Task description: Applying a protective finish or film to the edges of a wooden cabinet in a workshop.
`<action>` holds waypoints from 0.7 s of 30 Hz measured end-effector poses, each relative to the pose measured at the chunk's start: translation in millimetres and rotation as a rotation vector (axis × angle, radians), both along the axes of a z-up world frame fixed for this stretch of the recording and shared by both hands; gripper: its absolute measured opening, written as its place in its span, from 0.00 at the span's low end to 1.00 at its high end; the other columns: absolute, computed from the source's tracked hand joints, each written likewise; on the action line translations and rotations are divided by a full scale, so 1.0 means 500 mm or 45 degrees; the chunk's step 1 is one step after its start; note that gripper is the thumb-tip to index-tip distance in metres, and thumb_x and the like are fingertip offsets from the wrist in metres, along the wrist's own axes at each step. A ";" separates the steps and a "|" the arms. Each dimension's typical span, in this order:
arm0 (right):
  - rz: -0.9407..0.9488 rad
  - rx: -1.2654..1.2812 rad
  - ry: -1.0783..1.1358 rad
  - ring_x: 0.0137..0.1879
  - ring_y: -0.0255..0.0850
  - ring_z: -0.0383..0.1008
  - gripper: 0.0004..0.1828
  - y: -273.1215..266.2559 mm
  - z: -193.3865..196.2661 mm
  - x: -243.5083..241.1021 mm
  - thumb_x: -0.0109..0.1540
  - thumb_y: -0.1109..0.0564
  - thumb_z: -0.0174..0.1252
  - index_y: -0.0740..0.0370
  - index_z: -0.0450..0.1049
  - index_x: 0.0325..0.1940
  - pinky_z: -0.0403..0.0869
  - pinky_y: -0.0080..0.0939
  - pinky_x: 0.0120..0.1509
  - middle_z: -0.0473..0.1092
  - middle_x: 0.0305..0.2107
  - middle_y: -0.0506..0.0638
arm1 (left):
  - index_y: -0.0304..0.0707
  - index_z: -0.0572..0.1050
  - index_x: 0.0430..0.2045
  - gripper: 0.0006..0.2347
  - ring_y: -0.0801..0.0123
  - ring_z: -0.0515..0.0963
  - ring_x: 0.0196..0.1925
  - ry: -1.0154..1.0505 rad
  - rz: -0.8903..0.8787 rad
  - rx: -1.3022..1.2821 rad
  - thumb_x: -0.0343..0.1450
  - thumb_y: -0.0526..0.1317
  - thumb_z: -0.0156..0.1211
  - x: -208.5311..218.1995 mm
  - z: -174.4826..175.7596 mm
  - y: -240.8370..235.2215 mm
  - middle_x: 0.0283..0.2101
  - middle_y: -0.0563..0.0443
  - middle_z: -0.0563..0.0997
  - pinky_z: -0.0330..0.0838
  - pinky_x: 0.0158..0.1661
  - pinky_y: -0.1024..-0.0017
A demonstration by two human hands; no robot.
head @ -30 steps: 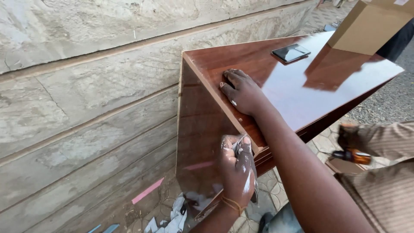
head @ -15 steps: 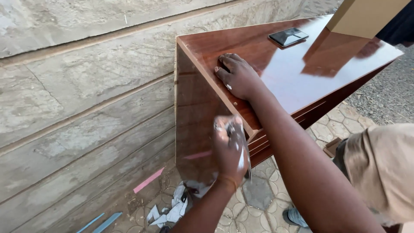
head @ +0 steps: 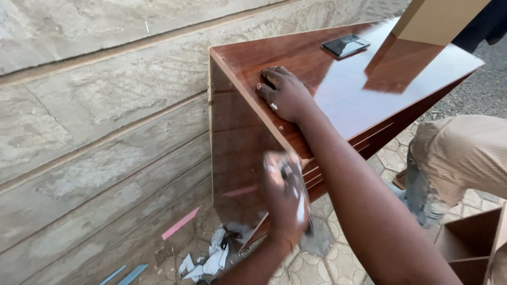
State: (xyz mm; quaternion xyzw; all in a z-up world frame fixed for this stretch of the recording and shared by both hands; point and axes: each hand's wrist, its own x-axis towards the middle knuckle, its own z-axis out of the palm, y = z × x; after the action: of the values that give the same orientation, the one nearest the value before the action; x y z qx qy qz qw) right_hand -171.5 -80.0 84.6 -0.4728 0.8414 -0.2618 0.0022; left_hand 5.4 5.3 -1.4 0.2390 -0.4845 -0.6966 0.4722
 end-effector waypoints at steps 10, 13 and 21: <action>-0.003 -0.044 -0.026 0.76 0.52 0.58 0.29 0.003 -0.002 0.004 0.67 0.40 0.52 0.56 0.70 0.68 0.58 0.57 0.79 0.63 0.67 0.53 | 0.32 0.68 0.44 0.06 0.60 0.72 0.52 0.158 0.015 0.031 0.77 0.33 0.54 -0.033 -0.016 -0.032 0.45 0.44 0.73 0.67 0.58 0.59; -0.012 -0.046 -0.051 0.76 0.51 0.57 0.30 0.006 0.000 0.008 0.66 0.39 0.52 0.55 0.69 0.68 0.58 0.55 0.80 0.62 0.68 0.52 | 0.31 0.68 0.44 0.07 0.60 0.74 0.51 0.022 -0.077 -0.031 0.76 0.36 0.55 0.005 -0.011 -0.005 0.44 0.42 0.75 0.68 0.59 0.58; 0.037 -0.068 -0.069 0.76 0.51 0.58 0.28 -0.001 -0.012 -0.010 0.65 0.42 0.54 0.55 0.70 0.67 0.59 0.55 0.79 0.64 0.67 0.52 | 0.25 0.66 0.53 0.13 0.59 0.72 0.59 0.059 0.049 -0.149 0.77 0.36 0.53 -0.061 -0.042 -0.074 0.52 0.38 0.74 0.63 0.65 0.52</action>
State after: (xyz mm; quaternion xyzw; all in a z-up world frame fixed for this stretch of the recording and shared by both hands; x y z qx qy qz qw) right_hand -176.4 -80.5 78.5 -0.4776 0.8267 -0.2970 0.0162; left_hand -25.1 -31.8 -22.3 0.2043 -0.5087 -0.6631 0.5097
